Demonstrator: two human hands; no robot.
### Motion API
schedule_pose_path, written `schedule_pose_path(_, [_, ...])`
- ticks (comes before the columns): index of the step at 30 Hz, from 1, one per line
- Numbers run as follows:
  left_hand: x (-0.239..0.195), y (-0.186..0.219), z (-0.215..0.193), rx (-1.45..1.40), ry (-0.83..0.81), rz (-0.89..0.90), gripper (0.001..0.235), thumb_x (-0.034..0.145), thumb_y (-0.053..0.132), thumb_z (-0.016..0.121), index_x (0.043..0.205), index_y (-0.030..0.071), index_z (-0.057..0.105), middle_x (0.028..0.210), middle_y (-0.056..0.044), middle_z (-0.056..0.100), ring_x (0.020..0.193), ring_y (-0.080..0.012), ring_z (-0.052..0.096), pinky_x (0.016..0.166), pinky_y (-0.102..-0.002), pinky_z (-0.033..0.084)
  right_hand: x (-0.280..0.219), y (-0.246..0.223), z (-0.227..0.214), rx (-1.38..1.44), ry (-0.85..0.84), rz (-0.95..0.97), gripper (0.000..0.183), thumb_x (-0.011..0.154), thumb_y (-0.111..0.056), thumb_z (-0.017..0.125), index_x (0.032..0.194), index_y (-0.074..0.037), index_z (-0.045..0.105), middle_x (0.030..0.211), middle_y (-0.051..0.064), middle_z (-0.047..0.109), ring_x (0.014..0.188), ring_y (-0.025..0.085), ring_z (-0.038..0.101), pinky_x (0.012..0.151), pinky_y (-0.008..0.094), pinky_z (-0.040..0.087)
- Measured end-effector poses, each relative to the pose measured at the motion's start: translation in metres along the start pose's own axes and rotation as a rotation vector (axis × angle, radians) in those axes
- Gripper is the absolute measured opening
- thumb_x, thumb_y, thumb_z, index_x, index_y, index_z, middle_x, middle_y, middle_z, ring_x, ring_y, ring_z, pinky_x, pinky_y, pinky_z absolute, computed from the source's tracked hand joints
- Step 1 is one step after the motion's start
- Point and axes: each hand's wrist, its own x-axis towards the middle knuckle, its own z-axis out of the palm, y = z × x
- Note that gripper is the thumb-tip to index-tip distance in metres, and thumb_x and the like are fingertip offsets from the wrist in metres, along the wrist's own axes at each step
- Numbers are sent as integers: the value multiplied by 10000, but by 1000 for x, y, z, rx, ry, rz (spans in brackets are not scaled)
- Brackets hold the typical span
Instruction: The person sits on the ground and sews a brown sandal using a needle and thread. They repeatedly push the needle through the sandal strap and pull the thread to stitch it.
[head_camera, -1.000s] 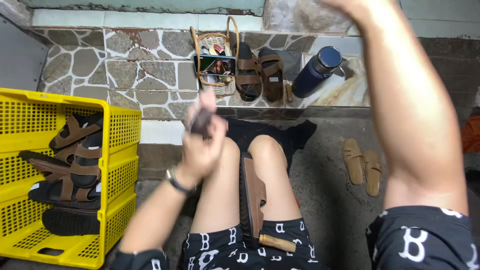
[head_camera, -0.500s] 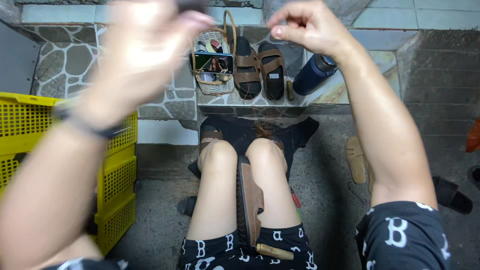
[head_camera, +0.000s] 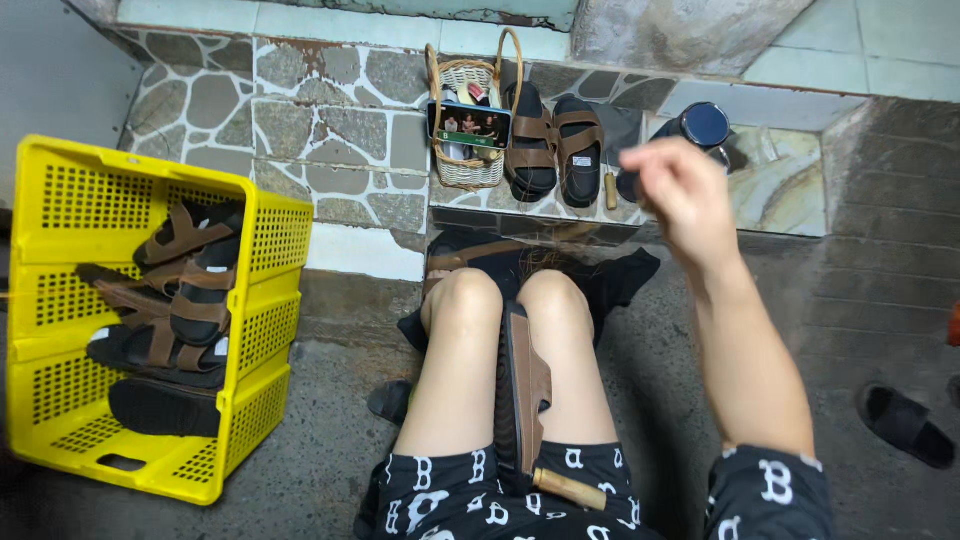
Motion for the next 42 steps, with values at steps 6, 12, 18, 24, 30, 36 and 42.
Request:
schedule_pose_path(6, [2,177,16,-356,-78,-135,323,762,279,788,954,29,717,1499,-261,523,1456,-431,435,1250,-531,230,-132,-51,54,-13,-341,-132,280,969,-86,558,1232,-44,643,1219,124,705,1131,252,688,1017,376,546])
schedule_pose_path(12, [-41,330,81,-1600,-471,-42,406,1000,236,575,1346,31,515,1272,-139,624,1190,-234,607,941,-330,488,-215,-99,78,-208,-495,-475,469,962,-40,543,1424,-32,462,926,88,691,772,271,678,731,393,564])
schedule_pose_path(18, [-77,332,92,-2065,-662,-267,237,945,90,680,1156,6,612,1163,-68,565,886,-130,668,874,-234,569,-255,-92,76,-84,-478,-311,248,946,-72,633,1187,-15,642,1064,95,773,839,229,786,743,330,630])
schedule_pose_path(24, [-59,238,-9,-2023,-5,-204,407,975,327,558,880,-31,729,752,-176,722,831,-186,688,796,-224,543,-258,-66,83,180,-211,-27,184,854,-20,680,998,-34,793,700,86,766,565,172,665,535,333,554])
schedule_pose_path(30, [-68,170,-27,-1429,275,-435,264,807,156,544,1029,64,654,1052,-177,661,991,-306,700,622,-261,472,-265,-66,92,-437,-361,-299,178,892,-211,685,1014,-87,725,814,75,681,694,277,642,568,373,528])
schedule_pose_path(36, [-77,285,96,-1486,-443,-336,320,764,-66,589,1024,8,761,1066,-169,759,858,-245,731,743,-319,598,-295,-39,103,-787,-611,-175,140,939,-178,538,1067,-121,552,853,60,536,680,289,623,504,371,511])
schedule_pose_path(42, [-97,339,165,-1536,-683,-471,451,713,79,880,1132,36,721,951,-140,698,772,-154,705,582,-205,538,-304,-21,102,-530,-457,-219,239,927,-177,591,1148,-88,565,771,48,569,605,263,672,486,317,547])
